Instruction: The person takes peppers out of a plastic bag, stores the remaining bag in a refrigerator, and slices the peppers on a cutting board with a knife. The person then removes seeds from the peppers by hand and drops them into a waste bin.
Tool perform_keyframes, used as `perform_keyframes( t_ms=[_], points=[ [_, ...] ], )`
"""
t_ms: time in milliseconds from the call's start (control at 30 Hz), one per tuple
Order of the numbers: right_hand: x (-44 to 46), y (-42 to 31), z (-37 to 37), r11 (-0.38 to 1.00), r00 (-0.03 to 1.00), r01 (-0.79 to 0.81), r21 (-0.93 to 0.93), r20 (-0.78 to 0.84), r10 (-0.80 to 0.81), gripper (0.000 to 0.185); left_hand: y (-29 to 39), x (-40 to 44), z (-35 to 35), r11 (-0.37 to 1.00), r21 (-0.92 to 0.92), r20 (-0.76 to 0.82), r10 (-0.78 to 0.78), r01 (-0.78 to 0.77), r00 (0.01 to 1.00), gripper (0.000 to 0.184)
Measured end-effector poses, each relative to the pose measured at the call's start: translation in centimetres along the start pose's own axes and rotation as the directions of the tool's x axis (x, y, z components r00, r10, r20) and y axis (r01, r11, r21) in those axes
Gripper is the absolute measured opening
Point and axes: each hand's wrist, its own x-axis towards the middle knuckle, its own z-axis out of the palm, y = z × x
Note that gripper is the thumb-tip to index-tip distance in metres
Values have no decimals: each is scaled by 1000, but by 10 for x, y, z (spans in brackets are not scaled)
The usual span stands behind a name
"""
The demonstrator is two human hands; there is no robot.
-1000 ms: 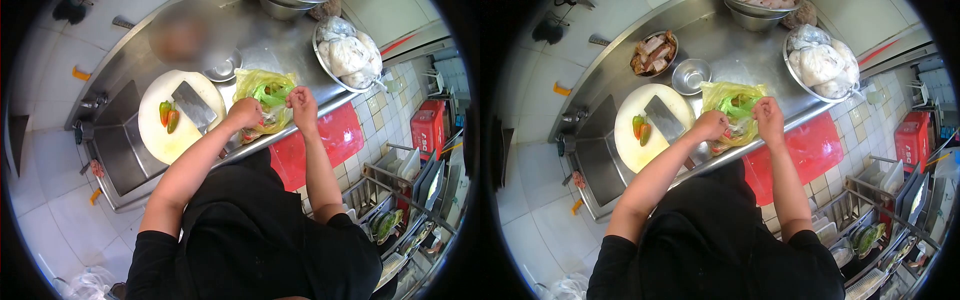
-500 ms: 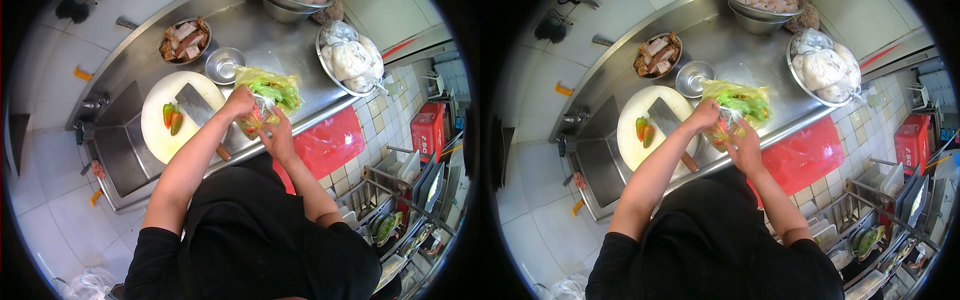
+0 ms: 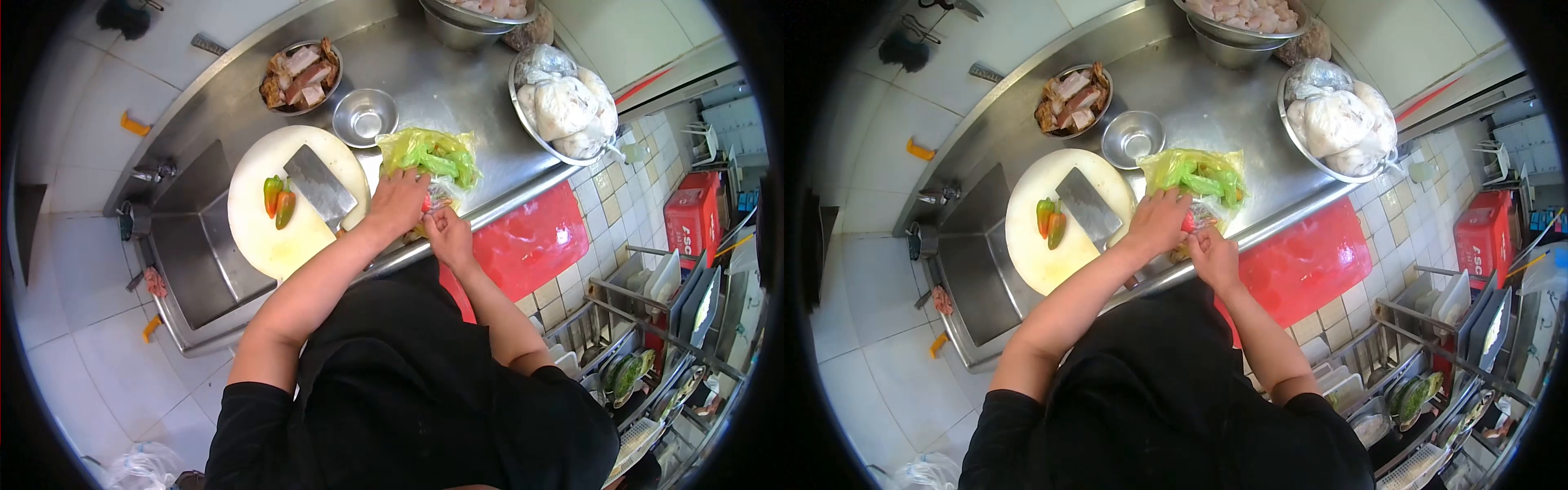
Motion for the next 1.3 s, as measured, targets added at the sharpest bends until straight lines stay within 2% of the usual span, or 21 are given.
perform_keyframes(
  t_ms=[33,67,100,133,267,400,467,500,567,700,767,900,967,1000,1067,1133,1167,1200,1233,1267,1300],
  points=[
    [5,-1,3,998,999,19,-58,-47,-21,26,-4,2,7,1000,2,2,1,-1,1000,71],
    [7,-4,4,993,995,30,-117,-91,-41,35,-3,5,-4,996,-67,92,-55,62,994,65],
    [9,-6,2,993,995,28,-116,-91,-39,35,-1,7,-11,983,-130,182,-106,131,978,59],
    [14,-9,-1,987,997,-27,-160,-70,16,37,-1,6,-10,983,-129,180,-105,129,978,59],
    [29,-32,-10,942,983,-182,-283,-35,180,39,-6,3,5,983,-149,45,-101,106,994,59],
    [41,-28,-13,927,973,-207,-313,38,230,42,-4,3,17,979,-133,-7,-159,157,987,63],
    [47,-31,-21,920,961,-162,-357,154,229,41,-4,3,15,979,-135,-3,-157,156,988,64],
    [51,-31,-22,921,963,-165,-353,145,228,41,-3,2,14,977,-139,2,-164,163,986,64],
    [58,-31,-21,830,916,-200,-520,200,347,42,-3,1,14,982,-119,1,-150,149,989,62],
    [57,-32,-18,808,895,-239,-539,200,398,41,-6,-2,16,981,-97,-62,-177,170,982,57],
    [46,-21,-18,918,978,-150,-368,82,193,41,-13,-3,17,983,-91,-93,-166,157,982,55],
    [60,5,-21,949,987,-128,-287,58,150,36,-28,-7,21,981,-132,-203,-166,141,965,51],
    [82,38,-21,973,971,-229,17,80,227,30,-34,-3,16,973,-137,-212,-210,184,954,49],
    [84,40,-24,974,972,-224,17,81,222,30,-37,-2,14,964,-144,-219,-251,223,943,48],
    [78,37,-37,971,980,-176,162,117,158,30,-42,-3,13,967,-158,-265,-238,202,934,43],
    [63,7,-38,965,979,-192,178,103,176,24,-46,-5,15,992,102,-421,107,-70,901,21],
    [55,-5,-35,998,1000,-12,55,0,12,22,-46,-8,17,992,104,-419,108,-70,901,21],
    [49,-10,-33,984,983,157,-84,-83,-164,21,-45,-13,20,954,144,-281,294,-262,914,26],
    [48,-1,-28,905,906,406,-127,-77,-417,20,-43,-18,22,881,154,-131,468,-448,874,32],
    [44,-1,-22,907,907,403,-124,-80,-414,20,-44,-20,29,879,155,-127,470,-450,874,32],
    [41,-1,-13,913,913,408,-6,-13,-408,20,-44,-22,37,888,132,-30,448,-441,894,32]
  ],
)
